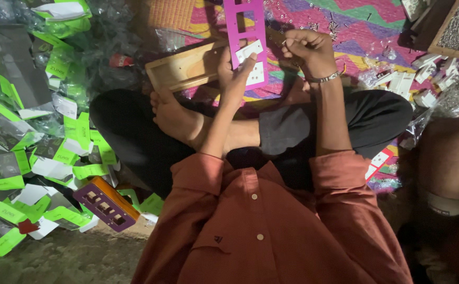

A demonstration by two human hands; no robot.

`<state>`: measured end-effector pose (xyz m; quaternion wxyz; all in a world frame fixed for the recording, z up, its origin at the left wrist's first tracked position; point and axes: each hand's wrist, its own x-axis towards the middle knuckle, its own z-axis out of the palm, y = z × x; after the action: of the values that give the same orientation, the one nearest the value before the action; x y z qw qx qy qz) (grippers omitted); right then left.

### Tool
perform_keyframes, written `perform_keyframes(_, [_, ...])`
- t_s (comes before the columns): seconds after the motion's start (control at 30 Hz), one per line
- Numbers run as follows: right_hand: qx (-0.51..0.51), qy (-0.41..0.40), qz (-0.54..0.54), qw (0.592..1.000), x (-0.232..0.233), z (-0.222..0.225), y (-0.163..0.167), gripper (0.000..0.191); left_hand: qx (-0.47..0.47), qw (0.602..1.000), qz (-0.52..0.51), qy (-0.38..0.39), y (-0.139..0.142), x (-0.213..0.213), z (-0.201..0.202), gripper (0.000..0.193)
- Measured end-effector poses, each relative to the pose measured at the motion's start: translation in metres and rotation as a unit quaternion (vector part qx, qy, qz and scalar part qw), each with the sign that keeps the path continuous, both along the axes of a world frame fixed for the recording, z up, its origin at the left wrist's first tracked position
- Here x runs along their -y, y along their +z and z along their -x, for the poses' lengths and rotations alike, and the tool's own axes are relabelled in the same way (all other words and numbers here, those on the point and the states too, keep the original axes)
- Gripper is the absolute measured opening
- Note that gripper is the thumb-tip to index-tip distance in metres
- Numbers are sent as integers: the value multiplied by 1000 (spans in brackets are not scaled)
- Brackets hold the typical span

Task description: The person sits on the floor and assembles small white electrical components into a pink plastic frame. They pick up the components and fasteners, then insert and secure them into the frame using their hands.

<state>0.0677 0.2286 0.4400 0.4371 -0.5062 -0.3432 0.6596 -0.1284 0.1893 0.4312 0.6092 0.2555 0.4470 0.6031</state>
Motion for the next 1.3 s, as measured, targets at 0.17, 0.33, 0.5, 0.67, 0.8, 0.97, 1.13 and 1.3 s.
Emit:
perform_keyframes(0.17, [-15, 21, 12, 1000, 3, -8, -14, 13, 34, 999, -25, -3, 0, 0, -1, 35])
perform_keyframes(0.33, [-26, 69, -13, 997, 8, -11, -21, 9, -54, 999, -7, -2, -2, 1, 0, 26])
perform_keyframes(0.5, [22, 131, -82, 988, 7, -9, -21, 6, -48, 998, 7, -27, -3, 4, 3, 22])
perform_keyframes(0.67, [37, 129, -89, 987, 8, -9, -21, 5, -42, 998, 14, -43, 0, 4, 3, 19])
perform_keyframes(0.8, [81, 159, -96, 979, 8, -11, -22, 6, -52, 997, -2, -48, 1, 4, 4, 19])
perform_keyframes(0.97, [115, 166, -125, 971, 7, -11, -23, 6, -88, 995, 8, -39, -1, 4, 4, 18])
perform_keyframes(1.13, [109, 179, -118, 971, 9, -7, -17, 9, -70, 997, 3, -38, -2, 4, 3, 17])
perform_keyframes(1.3, [135, 165, -117, 970, 10, 8, -7, 11, -126, 991, -41, -31, -2, 6, 2, 14])
